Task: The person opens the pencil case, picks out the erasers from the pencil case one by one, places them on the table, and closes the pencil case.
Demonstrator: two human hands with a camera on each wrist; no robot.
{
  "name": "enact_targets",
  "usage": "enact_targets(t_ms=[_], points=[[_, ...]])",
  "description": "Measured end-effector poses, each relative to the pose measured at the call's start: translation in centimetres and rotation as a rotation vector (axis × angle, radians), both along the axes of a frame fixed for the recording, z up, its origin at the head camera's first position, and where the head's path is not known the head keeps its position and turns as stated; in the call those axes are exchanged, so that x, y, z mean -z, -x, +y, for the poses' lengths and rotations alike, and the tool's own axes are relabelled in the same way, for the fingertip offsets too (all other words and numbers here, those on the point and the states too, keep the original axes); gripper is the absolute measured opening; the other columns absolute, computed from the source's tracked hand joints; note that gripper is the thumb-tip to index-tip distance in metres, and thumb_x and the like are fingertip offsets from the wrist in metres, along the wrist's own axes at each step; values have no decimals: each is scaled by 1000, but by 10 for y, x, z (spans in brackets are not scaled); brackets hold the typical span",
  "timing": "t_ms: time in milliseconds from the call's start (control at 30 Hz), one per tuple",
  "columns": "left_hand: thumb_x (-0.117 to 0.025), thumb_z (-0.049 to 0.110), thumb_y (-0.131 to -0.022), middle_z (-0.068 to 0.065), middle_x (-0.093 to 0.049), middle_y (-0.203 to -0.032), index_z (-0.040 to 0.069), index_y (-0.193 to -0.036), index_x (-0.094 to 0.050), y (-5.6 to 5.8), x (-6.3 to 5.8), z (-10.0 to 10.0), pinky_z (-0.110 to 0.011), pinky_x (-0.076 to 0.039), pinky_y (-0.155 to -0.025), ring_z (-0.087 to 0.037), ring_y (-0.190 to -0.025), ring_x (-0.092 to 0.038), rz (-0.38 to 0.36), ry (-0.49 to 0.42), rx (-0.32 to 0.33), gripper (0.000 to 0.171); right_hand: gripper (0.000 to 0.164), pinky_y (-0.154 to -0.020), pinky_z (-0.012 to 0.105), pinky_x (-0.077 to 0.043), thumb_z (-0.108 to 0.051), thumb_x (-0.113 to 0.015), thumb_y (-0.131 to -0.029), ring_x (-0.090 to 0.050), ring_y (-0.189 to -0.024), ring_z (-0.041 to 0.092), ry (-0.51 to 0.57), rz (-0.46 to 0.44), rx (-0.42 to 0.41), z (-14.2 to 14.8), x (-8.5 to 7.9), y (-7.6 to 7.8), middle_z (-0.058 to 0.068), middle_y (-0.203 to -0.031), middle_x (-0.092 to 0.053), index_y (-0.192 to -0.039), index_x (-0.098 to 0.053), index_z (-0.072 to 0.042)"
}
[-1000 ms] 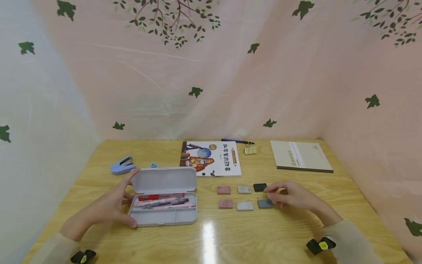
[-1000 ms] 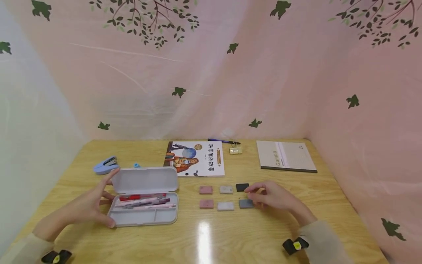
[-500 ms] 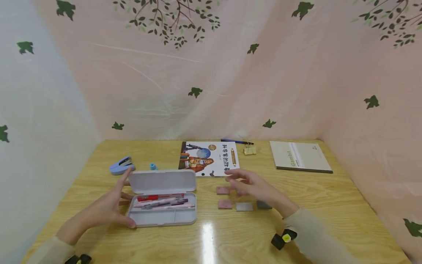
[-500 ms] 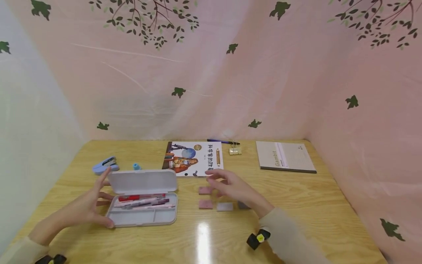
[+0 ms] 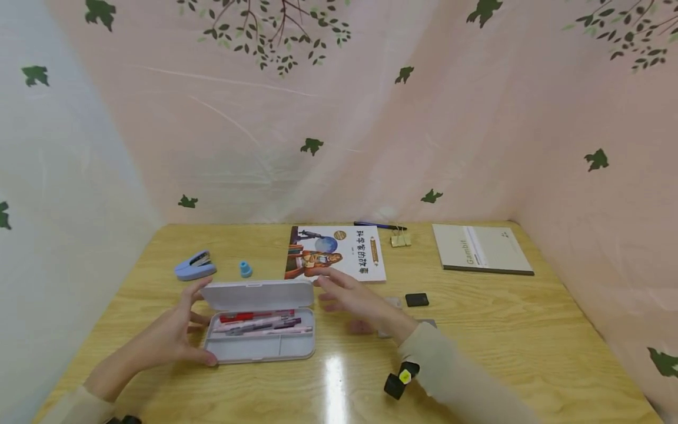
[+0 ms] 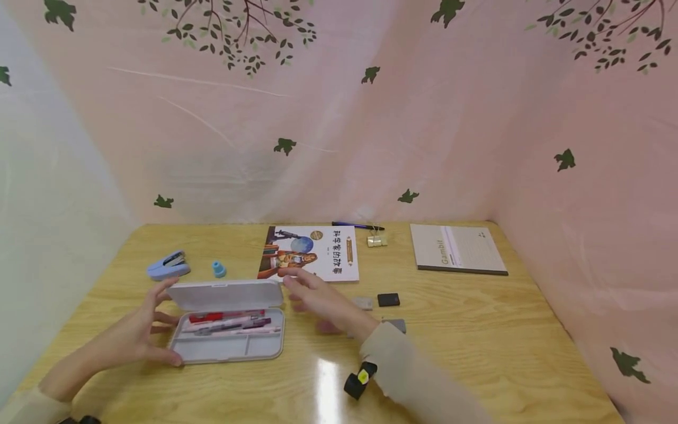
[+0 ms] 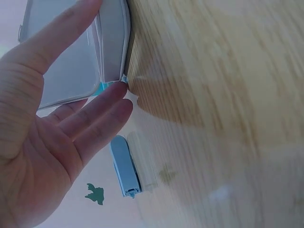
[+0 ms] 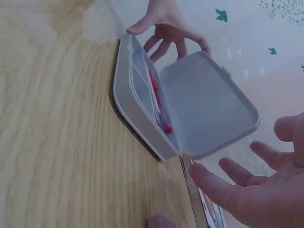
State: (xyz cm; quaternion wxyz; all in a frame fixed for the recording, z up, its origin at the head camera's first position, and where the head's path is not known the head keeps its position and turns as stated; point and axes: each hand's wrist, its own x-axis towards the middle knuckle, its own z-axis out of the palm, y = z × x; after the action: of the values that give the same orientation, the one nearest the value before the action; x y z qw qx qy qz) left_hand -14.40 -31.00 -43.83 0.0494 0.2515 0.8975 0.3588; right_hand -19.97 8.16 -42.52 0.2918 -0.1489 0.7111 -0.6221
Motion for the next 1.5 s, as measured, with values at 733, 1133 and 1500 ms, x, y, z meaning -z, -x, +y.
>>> enact_targets(t_ms=[733, 1133, 1500], points=[[-19, 26, -114, -27, -49, -138, 4, -155, -34, -6, -24, -26, -38, -57, -82, -33, -111, -61, -443, -137, 19, 49, 42, -102, 43, -49, -40, -47, -108, -57, -126, 27, -117, 239, -58, -11, 8, -23, 6, -139, -59, -137, -64, -15], [-45, 13, -109, -24, -70, -109, 7, -153, -29, -7, -8, -37, -47, -60, -74, -41, -87, -71, -682, -259, 138, 47, 52, -59, 43, -61, -35, -58, -104, -71, -68, 30, -70, -117, -165, -4, 18, -44, 18, -102, -66, -153, -41, -34], [-54, 6, -105, -24, -70, -100, 11, -145, -29, -5, 5, -32, -49, -60, -67, -36, -80, -72, -693, -312, 187, 48, 59, -52, 43, -59, -20, -63, -102, -70, -59, 27, -42, -131, -138, -9, 26, -48, 21, -94, -70, -153, -38, -38]])
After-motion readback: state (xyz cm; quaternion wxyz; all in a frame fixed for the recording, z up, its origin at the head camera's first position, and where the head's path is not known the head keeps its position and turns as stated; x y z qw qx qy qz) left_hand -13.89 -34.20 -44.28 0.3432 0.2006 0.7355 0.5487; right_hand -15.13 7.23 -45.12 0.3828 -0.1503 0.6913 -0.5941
